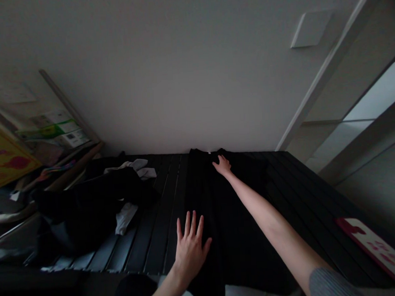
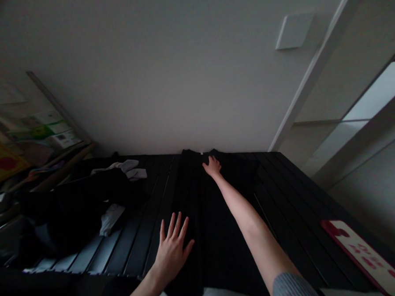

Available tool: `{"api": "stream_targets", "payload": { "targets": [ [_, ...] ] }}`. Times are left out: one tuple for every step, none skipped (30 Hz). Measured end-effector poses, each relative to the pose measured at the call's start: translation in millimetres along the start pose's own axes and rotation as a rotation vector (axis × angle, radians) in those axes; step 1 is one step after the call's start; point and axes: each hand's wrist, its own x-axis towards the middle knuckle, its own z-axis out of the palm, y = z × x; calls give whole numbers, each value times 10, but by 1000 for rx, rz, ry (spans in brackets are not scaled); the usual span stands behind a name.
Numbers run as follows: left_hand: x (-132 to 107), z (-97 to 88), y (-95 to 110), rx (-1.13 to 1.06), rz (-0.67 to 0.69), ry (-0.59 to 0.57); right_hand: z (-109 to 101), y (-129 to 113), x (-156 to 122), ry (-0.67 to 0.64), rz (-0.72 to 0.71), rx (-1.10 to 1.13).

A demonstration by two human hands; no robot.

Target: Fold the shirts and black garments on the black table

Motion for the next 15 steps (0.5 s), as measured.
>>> {"api": "stream_targets", "payload": {
  "targets": [
    [-21, -9, 35, 0, 37, -5, -43, 19, 20, 17, 9, -3],
    [-43, -16, 76, -7, 78, -14, -98, 54, 36, 38, 26, -8],
    [-65, -22, 122, -17, 113, -24, -164, 106, 46, 65, 50, -17],
    [-85, -24, 169, -26, 134, -31, -239, 175, 48, 99, 78, -30],
    [-103, -22, 215, -31, 138, -33, -320, 258, 44, 137, 113, -47],
    [-117, -18, 255, -31, 130, -33, -403, 356, 34, 174, 150, -66],
    [-127, -10, 288, -30, 115, -29, -483, 463, 19, 210, 188, -83],
    [-133, -1, 312, -27, 104, -24, -558, 578, 2, 240, 231, -102],
    [-135, 10, 328, -25, 98, -17, -623, 696, -16, 260, 283, -124],
    [-135, 22, 339, -25, 95, -8, -678, 813, -34, 269, 339, -146],
    [-133, 34, 346, -25, 94, 2, -721, 925, -51, 266, 393, -165],
    [-131, 46, 353, -25, 93, 11, -755, 1029, -69, 255, 441, -179],
    [-128, 58, 363, -25, 88, 18, -780, 1122, -86, 238, 477, -188],
    [-124, 69, 379, -23, 77, 24, -800, 1202, -103, 220, 498, -190],
    [-120, 79, 401, -20, 60, 29, -817, 1268, -120, 204, 501, -188]
  ]
}}
